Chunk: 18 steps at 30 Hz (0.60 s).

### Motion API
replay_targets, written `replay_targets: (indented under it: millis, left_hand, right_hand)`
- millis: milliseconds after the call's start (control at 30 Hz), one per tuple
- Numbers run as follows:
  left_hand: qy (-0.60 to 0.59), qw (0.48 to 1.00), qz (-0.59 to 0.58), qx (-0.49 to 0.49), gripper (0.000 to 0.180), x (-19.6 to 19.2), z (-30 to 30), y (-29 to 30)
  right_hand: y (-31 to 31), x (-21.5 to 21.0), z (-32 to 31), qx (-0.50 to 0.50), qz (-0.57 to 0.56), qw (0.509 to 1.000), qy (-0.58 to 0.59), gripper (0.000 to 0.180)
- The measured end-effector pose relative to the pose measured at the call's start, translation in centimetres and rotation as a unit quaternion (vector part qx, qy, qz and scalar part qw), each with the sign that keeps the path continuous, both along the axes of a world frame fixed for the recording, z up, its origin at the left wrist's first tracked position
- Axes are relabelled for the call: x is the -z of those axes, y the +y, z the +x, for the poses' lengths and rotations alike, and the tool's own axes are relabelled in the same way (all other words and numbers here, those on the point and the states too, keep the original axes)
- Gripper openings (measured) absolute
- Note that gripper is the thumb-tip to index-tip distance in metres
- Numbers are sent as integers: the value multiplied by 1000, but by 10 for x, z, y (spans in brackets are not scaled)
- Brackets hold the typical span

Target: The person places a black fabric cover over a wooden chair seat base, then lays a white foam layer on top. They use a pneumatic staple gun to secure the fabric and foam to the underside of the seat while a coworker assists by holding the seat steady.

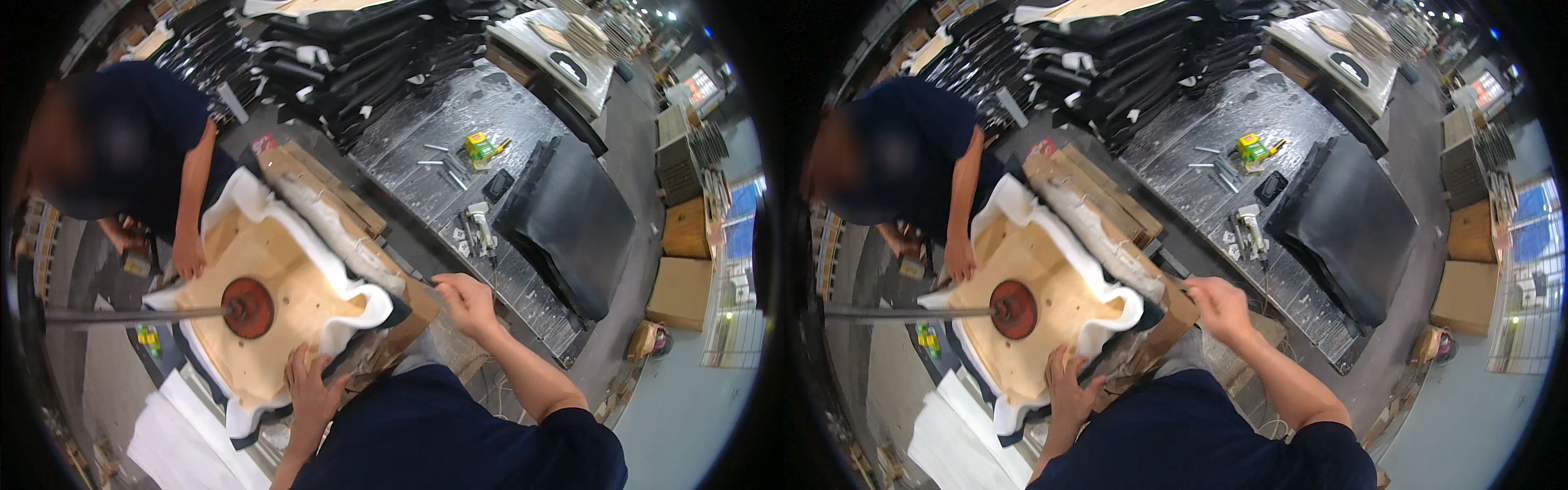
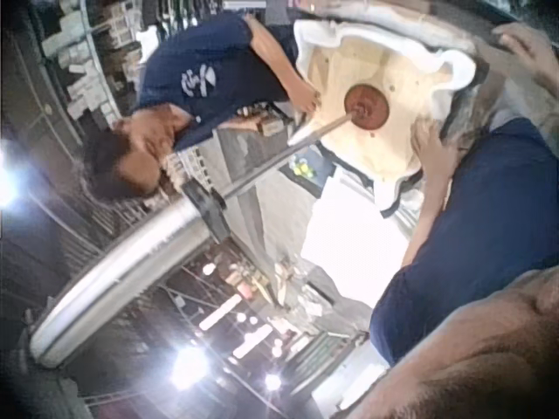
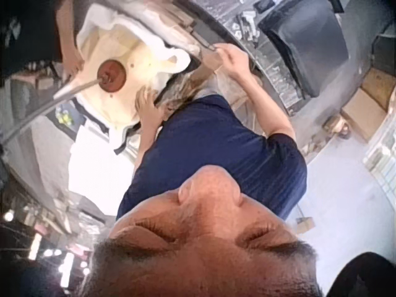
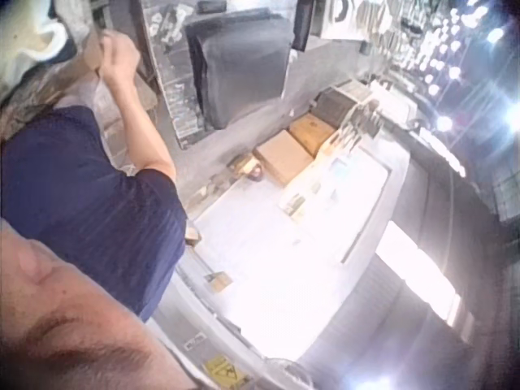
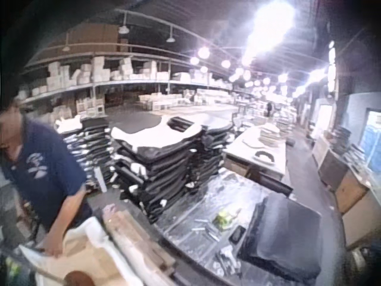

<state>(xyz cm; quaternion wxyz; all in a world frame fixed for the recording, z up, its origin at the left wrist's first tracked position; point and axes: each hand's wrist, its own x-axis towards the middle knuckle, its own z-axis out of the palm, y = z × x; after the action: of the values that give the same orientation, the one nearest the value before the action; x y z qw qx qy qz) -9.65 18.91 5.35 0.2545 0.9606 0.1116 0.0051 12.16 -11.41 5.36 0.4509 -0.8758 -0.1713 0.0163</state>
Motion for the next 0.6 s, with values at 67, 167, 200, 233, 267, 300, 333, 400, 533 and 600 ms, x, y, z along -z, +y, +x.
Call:
replay_targets:
  millis: [67, 167, 200, 233, 267, 300, 333, 400, 533, 600]
  left_hand:
    - [39, 999, -1, 33, 46, -6, 15, -1]
    - [103, 994, 1, 22, 42, -1, 24, -7]
    - [117, 993, -1, -4, 40, 3, 24, -9]
    - [140, 990, 1, -21, 41, 2, 25, -11]
    - [149, 988, 7, -27, 40, 3, 23, -13]
    - [162, 986, 33, -26, 38, -2, 28, -16]
    - [129, 990, 61, -4, 32, 1, 32, -17]
    - [60, 991, 113, 39, 25, 6, 44, -17]
    - [154, 981, 99, -65, 34, 2, 43, -41]
    - [177, 979, 46, -92, 36, 4, 44, -41]
  right_hand:
    - [-52, 69, 26, 126, 6, 979, 159, 18]
    - [-114, 166, 82, 231, -73, 952, 189, 25]
    - [-130, 185, 108, 227, -127, 950, 171, 33]
    - [-139, 208, 128, 239, -155, 940, 187, 36]
    - [-147, 220, 156, 250, -196, 929, 192, 40]
    - [-153, 239, 177, 264, -218, 916, 208, 43]
    - [-153, 252, 194, 275, -227, 909, 216, 47]
    - [-152, 277, 223, 294, -249, 895, 227, 54]
    - [-158, 313, 258, 305, -261, 881, 249, 60]
    - [-169, 319, 267, 311, -233, 884, 259, 60]
